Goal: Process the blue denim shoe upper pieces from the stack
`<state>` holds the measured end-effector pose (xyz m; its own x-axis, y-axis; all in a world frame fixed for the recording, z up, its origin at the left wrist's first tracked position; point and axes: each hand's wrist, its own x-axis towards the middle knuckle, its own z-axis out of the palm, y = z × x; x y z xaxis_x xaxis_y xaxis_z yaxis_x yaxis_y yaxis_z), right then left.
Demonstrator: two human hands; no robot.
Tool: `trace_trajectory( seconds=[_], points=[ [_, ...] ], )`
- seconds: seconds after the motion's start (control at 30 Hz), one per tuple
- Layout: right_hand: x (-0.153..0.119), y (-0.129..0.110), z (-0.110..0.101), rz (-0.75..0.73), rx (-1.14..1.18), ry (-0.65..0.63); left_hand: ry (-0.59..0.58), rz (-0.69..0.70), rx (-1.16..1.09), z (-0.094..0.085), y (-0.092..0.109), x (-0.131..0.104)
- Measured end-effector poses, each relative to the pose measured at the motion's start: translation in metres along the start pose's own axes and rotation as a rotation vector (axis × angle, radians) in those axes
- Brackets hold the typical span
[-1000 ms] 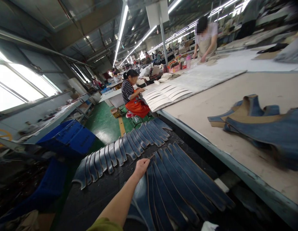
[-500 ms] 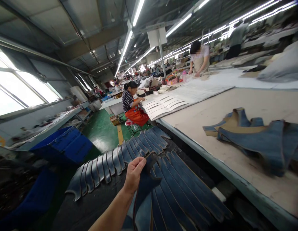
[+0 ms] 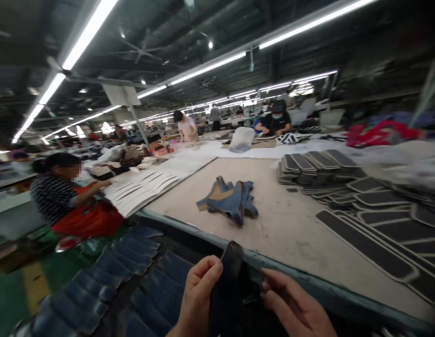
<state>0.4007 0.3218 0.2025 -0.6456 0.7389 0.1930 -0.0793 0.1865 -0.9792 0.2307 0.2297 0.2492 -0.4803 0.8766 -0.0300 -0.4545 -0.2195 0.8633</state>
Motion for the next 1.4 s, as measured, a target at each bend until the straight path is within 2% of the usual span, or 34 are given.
trace_trajectory(
  seconds=[0.07,0.13,0.23,0.37,0.6,0.77,1.0,1.07,1.1,1.13,1.23,1.3,1.33,1.4],
  points=[
    [-0.006,-0.018,-0.001,-0.068,0.116,0.1,-0.066,-0.059,0.014,0.02,-0.02,0.0],
    [-0.015,-0.023,-0.003,-0.098,0.128,0.215,-0.111,-0.096,0.037,0.035,-0.039,-0.002],
    [-0.027,-0.015,-0.012,-0.074,0.118,0.325,-0.174,-0.127,0.034,0.05,-0.062,-0.005],
    [-0.04,-0.003,-0.025,-0.047,0.214,0.388,-0.249,-0.182,-0.026,0.061,-0.079,-0.009],
    [-0.05,0.007,-0.037,0.002,0.246,0.413,-0.261,-0.362,-0.108,0.06,-0.098,-0.011],
    [-0.055,0.009,-0.037,0.015,0.254,0.383,-0.298,-0.464,-0.155,0.055,-0.1,-0.015],
    [-0.058,0.003,-0.034,-0.006,0.288,0.351,-0.337,-0.445,-0.052,0.051,-0.093,-0.014],
    [-0.058,0.004,-0.035,-0.026,0.291,0.316,-0.325,-0.369,0.074,0.05,-0.092,-0.012],
    [-0.058,0.004,-0.036,-0.051,0.259,0.302,-0.321,-0.277,0.193,0.05,-0.092,-0.01],
    [-0.058,0.005,-0.037,-0.085,0.198,0.296,-0.329,-0.133,0.344,0.05,-0.092,-0.008],
    [-0.056,0.008,-0.041,-0.173,-0.077,0.323,-0.453,0.46,0.793,0.05,-0.094,-0.001],
    [-0.054,0.011,-0.045,-0.183,-0.169,0.34,-0.534,0.75,0.942,0.052,-0.095,0.003],
    [-0.053,0.013,-0.047,-0.182,-0.175,0.337,-0.552,0.822,0.974,0.052,-0.096,0.005],
    [-0.051,0.017,-0.052,-0.199,-0.167,0.302,-0.566,0.847,1.014,0.054,-0.096,0.009]
  ],
)
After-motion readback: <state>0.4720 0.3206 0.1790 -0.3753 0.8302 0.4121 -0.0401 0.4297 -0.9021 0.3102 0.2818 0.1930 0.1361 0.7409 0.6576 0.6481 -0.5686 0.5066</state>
